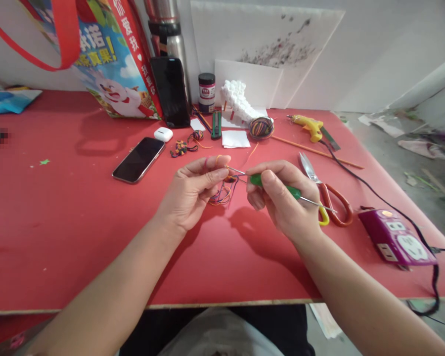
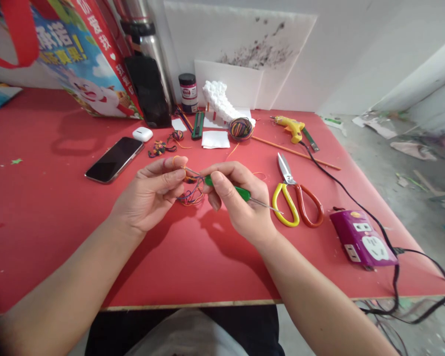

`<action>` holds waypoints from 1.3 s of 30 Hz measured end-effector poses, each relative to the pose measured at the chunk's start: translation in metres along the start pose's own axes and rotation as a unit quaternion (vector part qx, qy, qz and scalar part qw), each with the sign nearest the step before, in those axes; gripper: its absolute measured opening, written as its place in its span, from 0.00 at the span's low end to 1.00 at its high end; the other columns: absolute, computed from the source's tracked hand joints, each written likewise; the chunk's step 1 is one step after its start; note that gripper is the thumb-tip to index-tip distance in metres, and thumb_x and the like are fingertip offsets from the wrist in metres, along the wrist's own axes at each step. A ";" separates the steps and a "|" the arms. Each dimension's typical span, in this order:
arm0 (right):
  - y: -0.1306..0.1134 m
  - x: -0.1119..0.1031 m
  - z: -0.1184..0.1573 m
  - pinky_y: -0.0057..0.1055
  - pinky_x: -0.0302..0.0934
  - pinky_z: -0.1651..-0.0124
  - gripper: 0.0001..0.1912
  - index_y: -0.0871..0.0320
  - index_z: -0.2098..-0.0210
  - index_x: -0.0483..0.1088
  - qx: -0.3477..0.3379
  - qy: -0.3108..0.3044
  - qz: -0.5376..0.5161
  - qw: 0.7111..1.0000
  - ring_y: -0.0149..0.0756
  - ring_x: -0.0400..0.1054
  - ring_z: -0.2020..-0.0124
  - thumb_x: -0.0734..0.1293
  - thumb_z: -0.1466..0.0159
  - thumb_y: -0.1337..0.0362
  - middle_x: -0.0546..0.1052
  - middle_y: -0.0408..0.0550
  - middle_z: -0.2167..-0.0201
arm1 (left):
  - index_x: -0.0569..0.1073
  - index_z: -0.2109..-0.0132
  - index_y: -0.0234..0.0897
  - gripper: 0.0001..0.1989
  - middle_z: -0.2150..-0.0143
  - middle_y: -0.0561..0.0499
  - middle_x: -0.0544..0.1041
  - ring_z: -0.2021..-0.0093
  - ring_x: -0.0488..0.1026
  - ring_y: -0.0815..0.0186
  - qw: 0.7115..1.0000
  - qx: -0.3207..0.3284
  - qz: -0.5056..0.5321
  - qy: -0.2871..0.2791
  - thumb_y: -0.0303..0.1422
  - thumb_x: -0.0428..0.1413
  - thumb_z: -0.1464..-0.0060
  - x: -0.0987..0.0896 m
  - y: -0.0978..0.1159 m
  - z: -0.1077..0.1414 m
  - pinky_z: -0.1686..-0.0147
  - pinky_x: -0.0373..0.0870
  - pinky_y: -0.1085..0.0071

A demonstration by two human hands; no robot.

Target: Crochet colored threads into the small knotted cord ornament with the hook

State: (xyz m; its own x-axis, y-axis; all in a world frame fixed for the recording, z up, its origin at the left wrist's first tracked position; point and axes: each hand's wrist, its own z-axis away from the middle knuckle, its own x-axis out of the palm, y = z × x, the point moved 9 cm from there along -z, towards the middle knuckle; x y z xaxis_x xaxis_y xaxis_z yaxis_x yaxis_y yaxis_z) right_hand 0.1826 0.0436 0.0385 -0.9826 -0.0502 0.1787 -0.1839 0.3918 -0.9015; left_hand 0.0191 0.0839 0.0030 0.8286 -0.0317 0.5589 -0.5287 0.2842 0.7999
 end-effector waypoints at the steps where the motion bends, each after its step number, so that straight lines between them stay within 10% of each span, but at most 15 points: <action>1: 0.000 0.000 0.000 0.30 0.66 0.77 0.11 0.55 0.58 0.81 -0.001 0.001 -0.002 1.000 0.29 0.68 0.79 0.74 0.28 0.54 0.80 0.43 0.71 | 0.89 0.67 0.38 0.12 0.68 0.53 0.84 0.72 0.74 0.76 1.000 0.004 -0.001 0.002 0.23 0.77 0.61 0.000 0.001 0.000 0.77 0.66 0.84; 16: -0.011 0.014 0.017 0.31 0.67 0.67 0.07 0.54 0.52 0.77 -0.098 0.053 0.208 0.972 0.29 0.71 0.73 0.66 0.22 0.62 0.83 0.45 0.63 | 0.89 0.61 0.41 0.18 0.72 0.57 0.81 0.72 0.76 0.74 0.998 0.056 -0.013 0.008 0.23 0.78 0.61 0.009 -0.001 0.008 0.74 0.68 0.80; 25: -0.019 0.023 0.026 0.41 0.71 0.58 0.14 0.46 0.41 0.74 -0.181 0.004 0.256 0.950 0.38 0.74 0.65 0.65 0.23 0.66 0.82 0.49 0.55 | 0.89 0.59 0.40 0.17 0.73 0.58 0.79 0.76 0.71 0.78 0.999 -0.031 0.036 0.000 0.20 0.76 0.57 0.010 -0.009 0.008 0.78 0.66 0.83; 33: -0.022 0.024 0.025 0.38 0.72 0.60 0.11 0.49 0.45 0.75 -0.183 0.041 0.287 0.939 0.36 0.75 0.66 0.64 0.22 0.67 0.82 0.47 0.59 | 0.89 0.60 0.39 0.18 0.72 0.56 0.83 0.70 0.77 0.75 0.998 0.058 0.011 0.002 0.21 0.77 0.60 0.013 0.000 0.011 0.69 0.73 0.82; 39: -0.022 0.032 0.027 0.47 0.76 0.54 0.17 0.46 0.39 0.73 -0.218 -0.002 0.307 0.926 0.48 0.79 0.56 0.65 0.24 0.67 0.83 0.53 0.54 | 0.88 0.60 0.39 0.17 0.73 0.58 0.80 0.75 0.74 0.77 0.999 -0.029 0.044 0.010 0.18 0.75 0.57 0.011 -0.011 0.009 0.77 0.67 0.83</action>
State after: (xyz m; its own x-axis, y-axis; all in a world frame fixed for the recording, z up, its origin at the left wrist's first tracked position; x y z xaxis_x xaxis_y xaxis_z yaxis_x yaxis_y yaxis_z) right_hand 0.1547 0.0091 0.0532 -0.8989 0.3019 -0.3177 0.4364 0.6821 -0.5867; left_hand 0.0323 0.0717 0.0022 0.7831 0.0150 0.6217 -0.5887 0.3399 0.7334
